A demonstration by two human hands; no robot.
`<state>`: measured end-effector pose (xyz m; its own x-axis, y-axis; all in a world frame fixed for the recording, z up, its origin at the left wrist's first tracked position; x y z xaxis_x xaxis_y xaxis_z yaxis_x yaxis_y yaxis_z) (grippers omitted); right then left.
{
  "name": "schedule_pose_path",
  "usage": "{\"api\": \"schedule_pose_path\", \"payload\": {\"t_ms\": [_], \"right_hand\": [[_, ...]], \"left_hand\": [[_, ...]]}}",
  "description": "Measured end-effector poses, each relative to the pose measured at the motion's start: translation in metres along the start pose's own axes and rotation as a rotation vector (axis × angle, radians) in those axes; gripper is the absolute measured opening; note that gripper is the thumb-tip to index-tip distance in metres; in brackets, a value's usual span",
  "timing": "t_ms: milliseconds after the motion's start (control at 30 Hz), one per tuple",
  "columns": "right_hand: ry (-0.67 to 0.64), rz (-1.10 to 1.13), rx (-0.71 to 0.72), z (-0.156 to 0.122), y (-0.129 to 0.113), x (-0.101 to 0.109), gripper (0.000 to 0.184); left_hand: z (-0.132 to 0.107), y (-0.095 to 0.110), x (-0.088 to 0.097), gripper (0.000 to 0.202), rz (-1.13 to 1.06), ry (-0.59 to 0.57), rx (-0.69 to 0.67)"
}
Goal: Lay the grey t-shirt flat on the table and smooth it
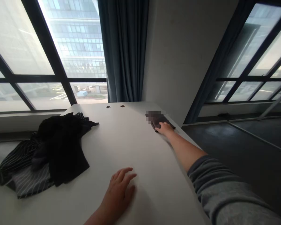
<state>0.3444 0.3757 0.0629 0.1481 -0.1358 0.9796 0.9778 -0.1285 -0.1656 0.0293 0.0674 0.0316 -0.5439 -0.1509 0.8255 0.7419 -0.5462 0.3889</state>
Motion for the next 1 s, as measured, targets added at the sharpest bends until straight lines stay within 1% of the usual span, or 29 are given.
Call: {"api": "schedule_pose_path", "payload": {"t_ms": [67,133,233,300,400,467,500,567,633,700,800,833,900,933,1000], "right_hand": [[-0.001,-0.004,-0.033,0.003,0.006,-0.028,0.063],[0.039,0.002,-0.053,0.005,0.01,-0.043,0.053],[0.188,0.023,-0.06,0.002,0.016,-0.048,0.038],[0.269,0.043,-0.054,-0.002,0.019,-0.049,0.034],[0.318,0.094,-0.069,-0.011,0.024,-0.049,0.035],[0.343,0.141,-0.084,-0.021,0.021,-0.046,0.037],[0.35,0.164,-0.08,-0.027,0.016,-0.044,0.037],[0.348,0.206,-0.029,-0.041,-0.002,-0.04,0.037],[0.324,0.254,0.073,-0.059,-0.03,-0.035,0.036],[0.255,0.319,0.198,-0.082,-0.061,-0.032,0.036],[0.113,0.464,0.344,-0.13,-0.103,-0.028,0.036],[0.074,0.543,0.389,-0.151,-0.114,-0.025,0.038],[-0.023,0.719,0.46,-0.193,-0.132,-0.018,0.044],[-0.075,0.821,0.471,-0.212,-0.138,-0.013,0.046],[-0.188,1.05,0.427,-0.244,-0.143,-0.003,0.048]], "left_hand": [[-0.006,-0.009,-0.017,0.047,0.101,-0.068,-0.033],[-0.011,-0.016,-0.025,0.055,0.184,-0.104,-0.08],[-0.016,-0.02,-0.032,0.064,0.243,-0.127,-0.136],[-0.019,-0.021,-0.035,0.068,0.245,-0.133,-0.16],[-0.024,-0.023,-0.038,0.073,0.228,-0.144,-0.154],[-0.027,-0.026,-0.04,0.075,0.209,-0.166,-0.124],[-0.029,-0.028,-0.041,0.075,0.191,-0.185,-0.11],[-0.032,-0.031,-0.042,0.076,0.133,-0.225,-0.09],[-0.032,-0.035,-0.042,0.076,0.063,-0.234,-0.062],[-0.031,-0.04,-0.037,0.074,0.015,-0.19,0.0],[-0.028,-0.047,-0.025,0.065,-0.003,-0.078,0.137],[-0.026,-0.048,-0.021,0.065,-0.001,-0.038,0.182],[-0.024,-0.046,-0.011,0.07,0.0,0.037,0.244],[-0.022,-0.044,-0.007,0.074,0.004,0.067,0.263],[-0.02,-0.037,-0.001,0.083,0.04,0.083,0.293]]}}
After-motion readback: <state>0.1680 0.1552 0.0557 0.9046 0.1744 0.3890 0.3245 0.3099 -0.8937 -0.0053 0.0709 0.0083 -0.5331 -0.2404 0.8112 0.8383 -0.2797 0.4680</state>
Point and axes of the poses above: each hand's wrist, its own z-axis towards the middle knuckle, its own x-axis out of the back of the hand, y = z × x, the point moved 8 cm from there along z, towards the middle knuckle, and after that the axes turned 2 degrees about -x, right-handed, at the moved point
